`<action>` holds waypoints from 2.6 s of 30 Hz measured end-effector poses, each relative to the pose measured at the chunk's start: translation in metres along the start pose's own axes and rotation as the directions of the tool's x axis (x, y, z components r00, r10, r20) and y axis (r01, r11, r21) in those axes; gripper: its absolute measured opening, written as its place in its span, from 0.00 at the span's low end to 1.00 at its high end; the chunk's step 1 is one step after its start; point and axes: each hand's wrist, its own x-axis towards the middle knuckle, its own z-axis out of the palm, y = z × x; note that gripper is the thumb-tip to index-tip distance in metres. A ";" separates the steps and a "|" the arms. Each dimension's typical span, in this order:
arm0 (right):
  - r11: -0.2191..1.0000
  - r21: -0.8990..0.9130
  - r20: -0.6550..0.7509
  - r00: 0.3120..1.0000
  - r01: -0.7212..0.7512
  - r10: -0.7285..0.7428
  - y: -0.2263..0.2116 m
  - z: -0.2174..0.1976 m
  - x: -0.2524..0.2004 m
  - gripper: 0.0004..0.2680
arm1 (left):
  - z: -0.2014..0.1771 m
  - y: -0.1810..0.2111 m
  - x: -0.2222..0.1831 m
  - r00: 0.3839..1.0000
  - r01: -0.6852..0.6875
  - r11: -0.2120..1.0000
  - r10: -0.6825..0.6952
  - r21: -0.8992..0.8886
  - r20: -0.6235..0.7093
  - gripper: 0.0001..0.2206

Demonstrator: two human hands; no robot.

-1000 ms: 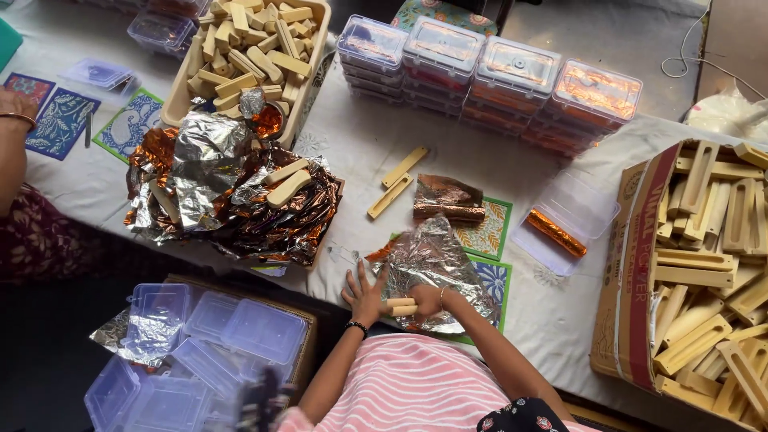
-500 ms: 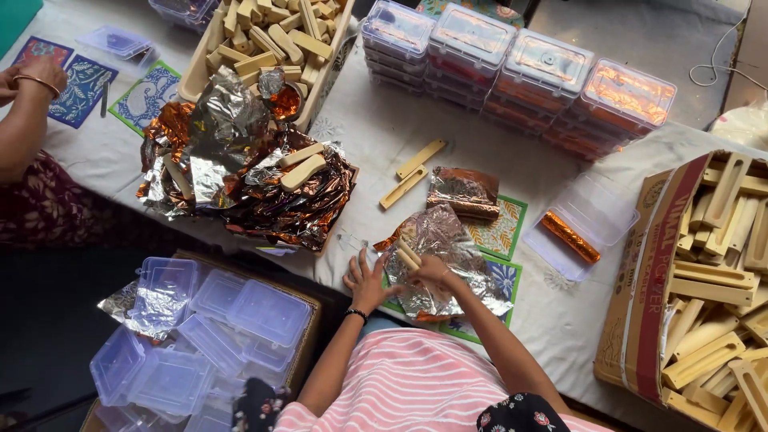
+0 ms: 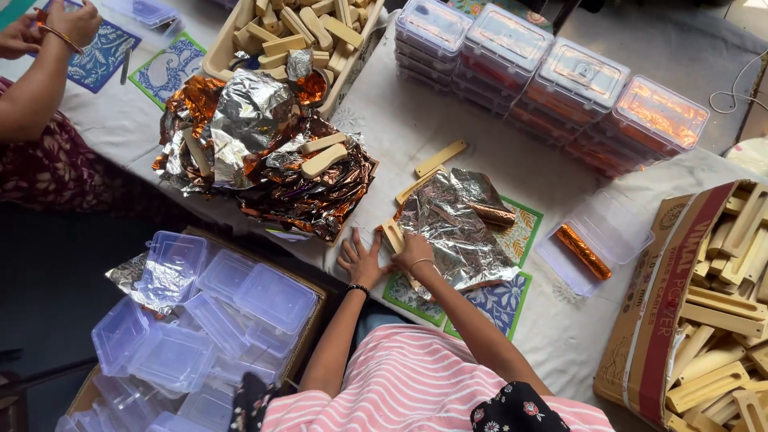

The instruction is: The recorder is wrapping wooden blocks in colored foil and organizing them.

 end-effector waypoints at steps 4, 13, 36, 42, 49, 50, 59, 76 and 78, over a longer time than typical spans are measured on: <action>0.995 -0.021 -0.095 0.991 0.095 -0.096 0.006 0.009 0.009 0.21 | -0.002 0.000 0.004 0.999 0.045 0.999 -0.045 0.005 0.010 0.52; 0.998 -0.013 -0.073 0.995 0.064 -0.064 0.003 -0.004 -0.009 0.16 | -0.006 0.001 0.003 0.997 0.071 0.997 -0.071 -0.012 -0.002 0.55; 0.944 -0.131 -0.088 0.945 0.303 -0.315 -0.013 0.018 0.079 0.13 | 0.013 -0.009 0.019 0.996 0.082 0.994 -0.085 -0.070 -0.038 0.76; 0.903 -0.125 -0.111 0.899 0.410 -0.424 -0.019 0.013 0.080 0.15 | 0.034 -0.015 0.031 0.994 0.080 0.995 -0.074 0.067 -0.082 0.68; 0.944 -0.010 -0.189 0.927 0.329 -0.325 -0.005 0.025 0.080 0.21 | 0.026 -0.011 0.026 0.993 0.114 0.993 -0.114 0.004 0.000 0.57; 0.945 -0.009 -0.188 0.927 0.328 -0.324 -0.002 0.025 0.082 0.21 | 0.032 -0.012 0.028 0.993 0.114 0.993 -0.114 0.005 0.002 0.57; 0.980 0.129 -0.018 0.988 0.153 -0.152 0.005 0.022 0.082 0.21 | 0.015 -0.006 0.024 0.985 0.140 0.990 -0.142 0.030 0.100 0.66; 0.893 0.409 -0.020 0.980 0.188 -0.197 0.074 0.077 0.097 0.19 | 0.031 -0.014 0.031 0.995 0.103 0.979 -0.100 0.173 -0.025 0.62; 0.885 0.439 -0.028 0.986 0.159 -0.163 0.099 0.064 0.077 0.21 | -0.008 -0.001 0.016 0.991 0.119 0.990 -0.123 0.076 0.047 0.68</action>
